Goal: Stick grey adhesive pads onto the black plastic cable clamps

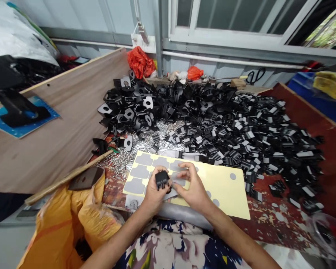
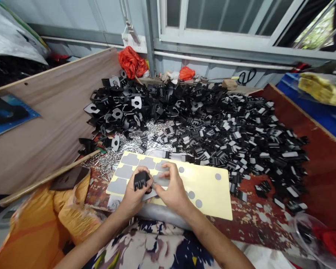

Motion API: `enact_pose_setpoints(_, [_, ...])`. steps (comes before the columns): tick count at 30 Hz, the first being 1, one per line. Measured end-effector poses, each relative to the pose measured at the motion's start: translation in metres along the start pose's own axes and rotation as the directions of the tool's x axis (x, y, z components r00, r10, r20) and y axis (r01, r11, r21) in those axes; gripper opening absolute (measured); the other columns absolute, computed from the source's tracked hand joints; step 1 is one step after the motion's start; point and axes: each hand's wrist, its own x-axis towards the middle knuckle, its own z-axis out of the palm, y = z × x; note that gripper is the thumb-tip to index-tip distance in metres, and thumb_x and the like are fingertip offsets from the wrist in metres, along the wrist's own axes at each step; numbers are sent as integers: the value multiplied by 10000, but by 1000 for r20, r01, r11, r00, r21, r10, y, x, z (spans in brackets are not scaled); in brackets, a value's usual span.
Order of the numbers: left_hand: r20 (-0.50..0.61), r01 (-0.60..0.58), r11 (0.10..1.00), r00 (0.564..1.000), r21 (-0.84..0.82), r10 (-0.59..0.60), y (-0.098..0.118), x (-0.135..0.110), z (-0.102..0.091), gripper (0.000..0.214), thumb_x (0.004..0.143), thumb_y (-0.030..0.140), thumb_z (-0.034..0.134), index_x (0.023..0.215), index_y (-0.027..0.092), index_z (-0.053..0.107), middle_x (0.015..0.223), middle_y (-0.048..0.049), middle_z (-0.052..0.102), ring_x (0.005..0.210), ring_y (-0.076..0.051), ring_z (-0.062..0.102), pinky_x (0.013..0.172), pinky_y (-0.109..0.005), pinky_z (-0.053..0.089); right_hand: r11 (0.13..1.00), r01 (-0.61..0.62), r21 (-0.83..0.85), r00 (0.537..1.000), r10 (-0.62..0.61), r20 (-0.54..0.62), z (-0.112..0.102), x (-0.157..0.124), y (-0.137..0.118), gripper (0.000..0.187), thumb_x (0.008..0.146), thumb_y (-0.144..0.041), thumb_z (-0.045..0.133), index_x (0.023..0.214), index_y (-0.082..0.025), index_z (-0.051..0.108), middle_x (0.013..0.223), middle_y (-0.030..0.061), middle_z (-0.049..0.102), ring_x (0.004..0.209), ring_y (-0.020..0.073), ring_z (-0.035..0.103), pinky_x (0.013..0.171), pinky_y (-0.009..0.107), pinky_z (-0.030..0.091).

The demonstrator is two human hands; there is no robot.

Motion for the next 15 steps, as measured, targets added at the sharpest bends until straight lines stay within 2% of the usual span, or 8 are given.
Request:
enact_pose_setpoints(2, [78, 24, 999, 997, 29, -27, 2, -2, -4, 500, 757, 374, 862, 1075, 240, 500, 842, 39, 536, 592, -78, 460, 467, -163, 392, 947, -214, 238, 971, 180, 159, -1, 2, 1, 550, 717, -270, 818, 1171, -282, 508, 1070, 14, 668, 770, 148, 643, 770, 333, 571])
enact_pose_setpoints(5, [224, 72, 993, 970, 88, -90, 5, -6, -7, 546, 784, 434, 837, 1171, 275, 486, 861, 39, 518, 580, -98, 438, 452, -196, 368, 860, -341, 379, 924, 234, 301, -2, 3, 3, 494, 719, -311, 791, 1127, -279, 514, 814, -62, 627, 618, 118, 568, 622, 258, 490])
enact_pose_setpoints(7, [323, 37, 978, 941, 207, -103, 2, -10, -9, 552, 763, 374, 851, 1187, 293, 508, 899, 26, 552, 622, -114, 462, 523, -228, 395, 884, -320, 342, 930, 224, 291, -6, 6, 1, 377, 770, -375, 768, 1060, -273, 549, 706, -73, 598, 579, 139, 575, 605, 281, 491])
enact_pose_setpoints(9, [415, -11, 942, 900, 335, -137, -2, -10, -14, 484, 711, 266, 855, 1094, 299, 561, 887, 21, 570, 656, -130, 466, 577, -255, 380, 924, -287, 254, 929, 203, 309, -18, 18, -3, 278, 832, -449, 741, 984, -254, 614, 632, -47, 607, 556, 180, 596, 599, 331, 510])
enact_pose_setpoints(11, [436, 31, 911, 871, 411, -226, 1, -1, -22, 428, 643, 204, 845, 966, 295, 581, 813, 27, 546, 643, -143, 458, 566, -271, 348, 959, -231, 165, 930, 168, 326, -37, 43, -10, 242, 863, -461, 736, 915, -231, 684, 665, 9, 667, 616, 217, 633, 639, 374, 530])
enact_pose_setpoints(13, [367, 128, 891, 879, 435, -305, 26, 19, -29, 464, 629, 222, 849, 1007, 321, 600, 778, 27, 543, 623, -164, 503, 539, -281, 373, 994, -107, 19, 962, 99, 256, -60, 81, -16, 170, 892, -398, 717, 899, -229, 726, 819, 46, 726, 767, 236, 664, 749, 398, 546])
enact_pose_setpoints(14, [311, 159, 893, 900, 422, -307, 48, 32, -32, 534, 642, 243, 856, 1101, 342, 602, 830, 14, 585, 647, -184, 562, 550, -299, 431, 996, -33, -87, 980, 49, 192, -71, 103, -19, 116, 900, -345, 705, 912, -234, 736, 915, 54, 736, 860, 242, 665, 815, 405, 542])
enact_pose_setpoints(15, [251, 146, 905, 932, 399, -260, 76, 47, -34, 668, 690, 273, 858, 1277, 383, 559, 927, -8, 640, 696, -207, 627, 592, -329, 505, 955, 68, -287, 994, -42, 97, -80, 127, -20, 90, 915, -299, 675, 935, -240, 740, 984, 57, 733, 930, 247, 658, 865, 409, 538])
